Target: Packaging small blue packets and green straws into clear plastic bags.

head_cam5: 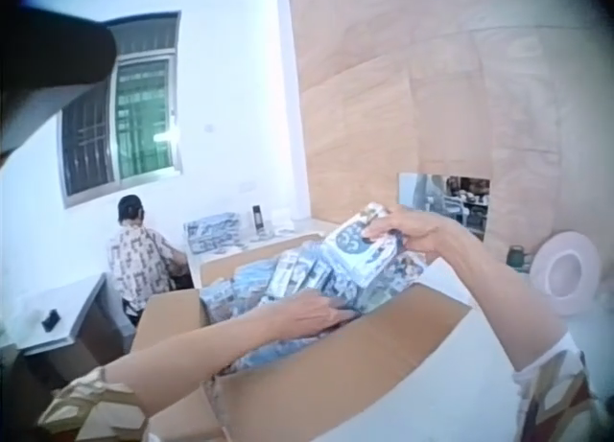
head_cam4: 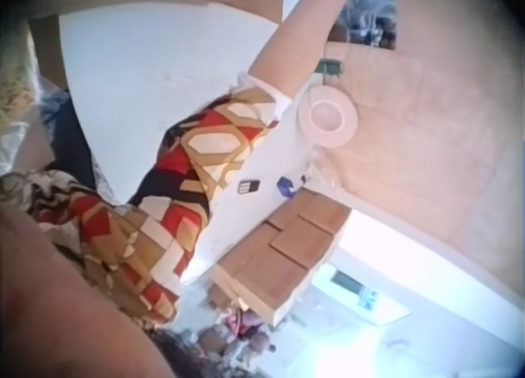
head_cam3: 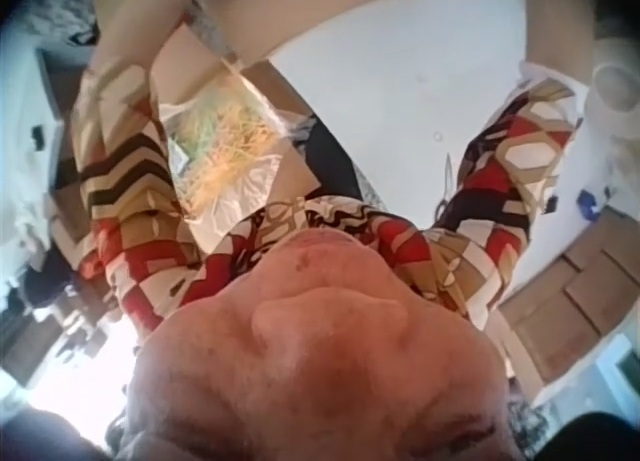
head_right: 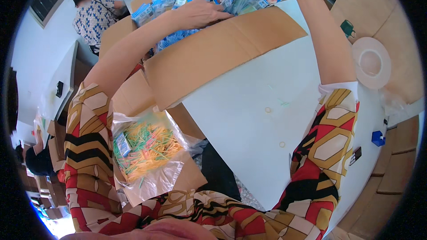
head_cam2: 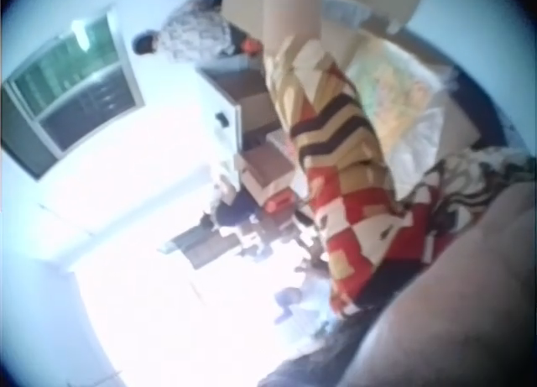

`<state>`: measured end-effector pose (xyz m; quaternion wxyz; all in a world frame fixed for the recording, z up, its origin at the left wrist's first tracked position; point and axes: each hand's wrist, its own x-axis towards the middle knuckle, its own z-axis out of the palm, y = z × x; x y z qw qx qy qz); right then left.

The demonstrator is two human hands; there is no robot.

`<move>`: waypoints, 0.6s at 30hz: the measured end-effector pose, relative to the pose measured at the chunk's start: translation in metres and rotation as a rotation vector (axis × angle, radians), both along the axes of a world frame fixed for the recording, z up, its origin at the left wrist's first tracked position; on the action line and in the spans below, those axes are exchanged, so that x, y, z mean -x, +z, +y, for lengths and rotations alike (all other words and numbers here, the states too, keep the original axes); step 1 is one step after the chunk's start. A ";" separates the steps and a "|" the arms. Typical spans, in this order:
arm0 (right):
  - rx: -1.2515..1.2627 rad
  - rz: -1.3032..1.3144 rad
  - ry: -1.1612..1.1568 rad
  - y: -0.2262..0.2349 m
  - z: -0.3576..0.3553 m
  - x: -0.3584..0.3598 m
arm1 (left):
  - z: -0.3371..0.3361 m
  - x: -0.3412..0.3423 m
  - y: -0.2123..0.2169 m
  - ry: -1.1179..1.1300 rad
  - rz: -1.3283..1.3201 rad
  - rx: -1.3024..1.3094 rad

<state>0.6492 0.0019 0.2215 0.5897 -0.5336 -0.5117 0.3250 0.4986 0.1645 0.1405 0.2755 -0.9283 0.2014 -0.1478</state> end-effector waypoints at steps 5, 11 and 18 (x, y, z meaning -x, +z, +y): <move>0.042 -0.145 0.037 -0.021 -0.007 -0.013 | 0.015 -0.030 -0.012 0.041 -0.066 0.027; 0.009 -0.300 -0.042 -0.036 -0.008 -0.021 | 0.029 -0.044 -0.015 0.149 -0.065 0.126; 0.117 -0.323 -0.069 -0.045 -0.006 -0.013 | 0.053 -0.046 -0.022 0.105 -0.029 0.290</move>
